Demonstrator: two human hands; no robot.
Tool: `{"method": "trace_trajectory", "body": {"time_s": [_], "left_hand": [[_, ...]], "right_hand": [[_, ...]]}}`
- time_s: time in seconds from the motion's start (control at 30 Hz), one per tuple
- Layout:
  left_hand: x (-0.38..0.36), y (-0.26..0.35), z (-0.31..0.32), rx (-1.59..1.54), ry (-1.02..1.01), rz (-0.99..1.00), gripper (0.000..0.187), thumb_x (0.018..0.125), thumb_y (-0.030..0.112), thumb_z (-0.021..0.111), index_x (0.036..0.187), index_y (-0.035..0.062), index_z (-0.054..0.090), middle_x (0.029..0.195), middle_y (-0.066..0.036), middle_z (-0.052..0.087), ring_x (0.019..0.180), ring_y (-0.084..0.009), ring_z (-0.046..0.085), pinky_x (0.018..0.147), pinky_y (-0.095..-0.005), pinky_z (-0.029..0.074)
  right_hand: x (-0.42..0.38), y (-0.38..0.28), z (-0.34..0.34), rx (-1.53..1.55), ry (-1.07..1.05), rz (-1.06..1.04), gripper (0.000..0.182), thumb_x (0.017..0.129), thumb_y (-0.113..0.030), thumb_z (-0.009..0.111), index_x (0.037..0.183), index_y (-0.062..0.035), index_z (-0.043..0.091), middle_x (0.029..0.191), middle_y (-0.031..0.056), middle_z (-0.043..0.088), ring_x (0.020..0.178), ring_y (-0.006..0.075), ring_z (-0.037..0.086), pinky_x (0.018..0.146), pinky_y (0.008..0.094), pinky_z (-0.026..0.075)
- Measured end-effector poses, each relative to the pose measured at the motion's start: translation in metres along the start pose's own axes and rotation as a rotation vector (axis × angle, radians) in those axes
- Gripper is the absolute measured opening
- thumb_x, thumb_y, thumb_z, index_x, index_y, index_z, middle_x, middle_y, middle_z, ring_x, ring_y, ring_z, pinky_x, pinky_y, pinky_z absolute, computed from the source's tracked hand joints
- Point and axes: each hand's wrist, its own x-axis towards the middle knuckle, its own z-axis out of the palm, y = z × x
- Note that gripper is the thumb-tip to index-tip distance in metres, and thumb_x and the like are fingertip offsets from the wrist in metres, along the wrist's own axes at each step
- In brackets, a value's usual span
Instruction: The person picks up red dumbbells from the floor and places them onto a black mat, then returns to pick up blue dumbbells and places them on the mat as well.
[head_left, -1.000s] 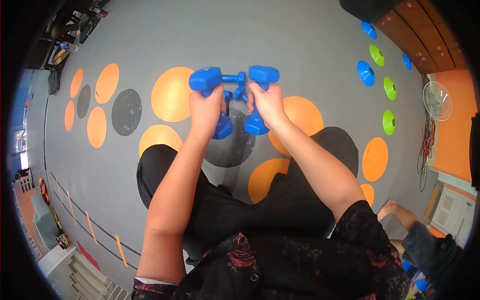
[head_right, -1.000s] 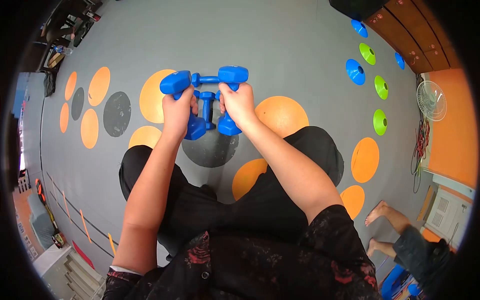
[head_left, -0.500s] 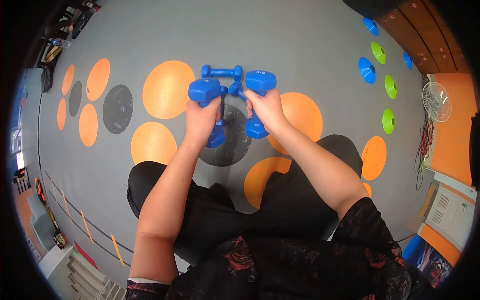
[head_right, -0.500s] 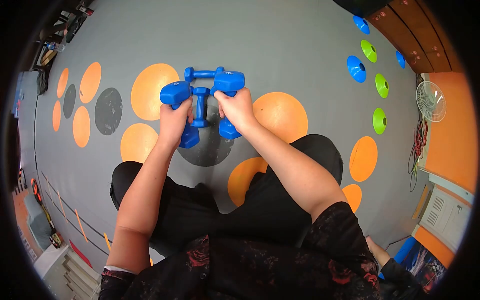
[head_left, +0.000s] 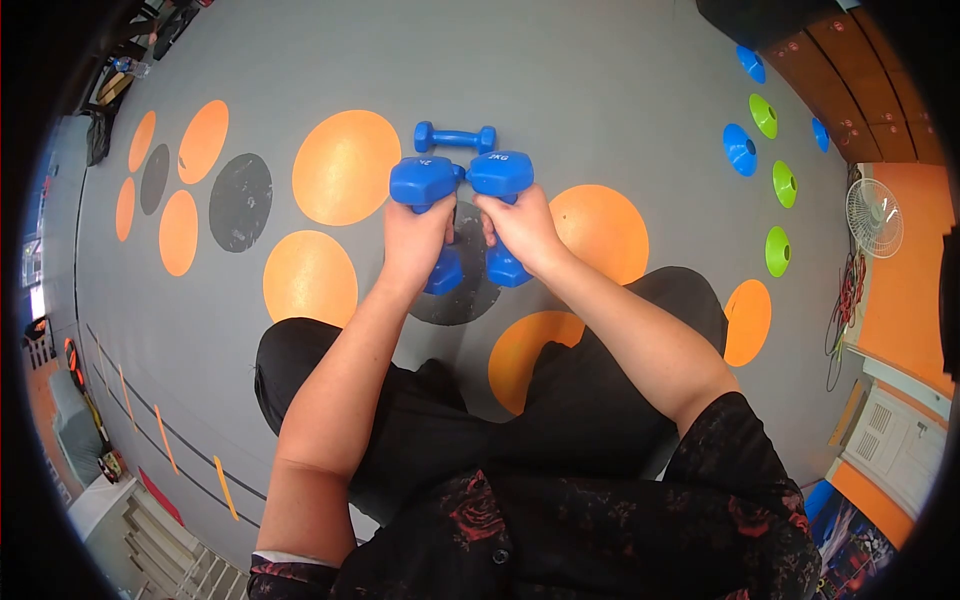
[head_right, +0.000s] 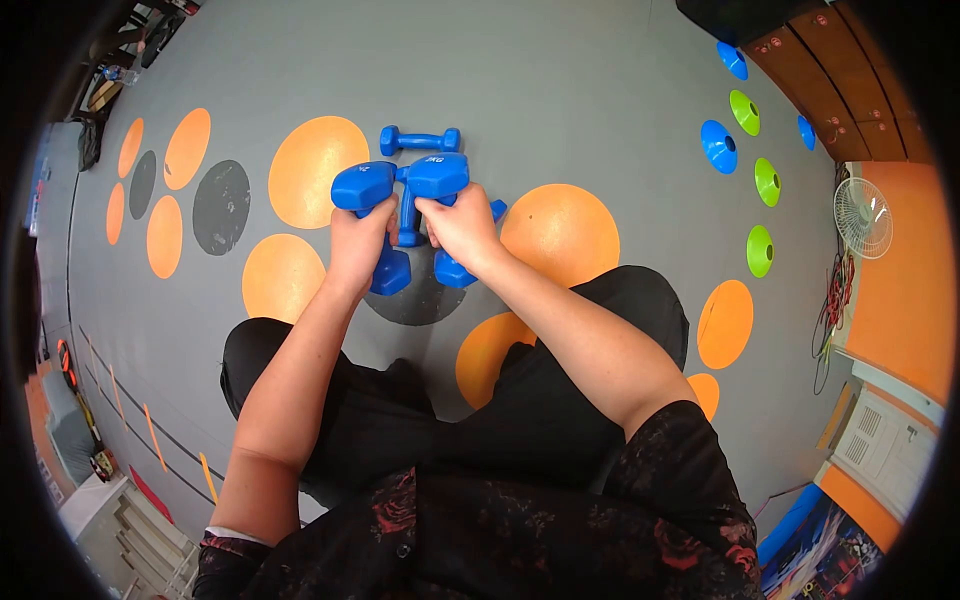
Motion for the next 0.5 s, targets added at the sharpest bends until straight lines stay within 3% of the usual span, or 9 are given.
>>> {"method": "trace_trajectory", "body": {"time_s": [0.07, 0.5], "left_hand": [[0.004, -0.008, -0.001, 0.057, -0.016, 0.038, 0.01, 0.088, 0.012, 0.069, 0.086, 0.0028, 0.065, 0.068, -0.003, 0.062, 0.058, -0.012, 0.059, 0.054, -0.0302, 0.047], [0.014, -0.018, 0.007, 0.057, -0.092, 0.036, 0.01, 0.09, 0.013, 0.067, 0.088, 0.0034, 0.065, 0.069, -0.003, 0.063, 0.06, -0.0121, 0.061, 0.056, -0.0307, 0.048]], "right_hand": [[-0.002, -0.001, 0.0, -0.021, -0.009, 0.013, 0.014, 0.092, -0.008, 0.066, 0.078, -0.0044, 0.062, 0.059, 0.005, 0.059, 0.049, 0.0139, 0.057, 0.048, 0.0319, 0.045], [0.009, 0.004, 0.0, -0.042, 0.0, 0.008, 0.013, 0.091, -0.009, 0.067, 0.079, -0.004, 0.063, 0.061, 0.0047, 0.061, 0.051, 0.0131, 0.058, 0.047, 0.0312, 0.045]]}}
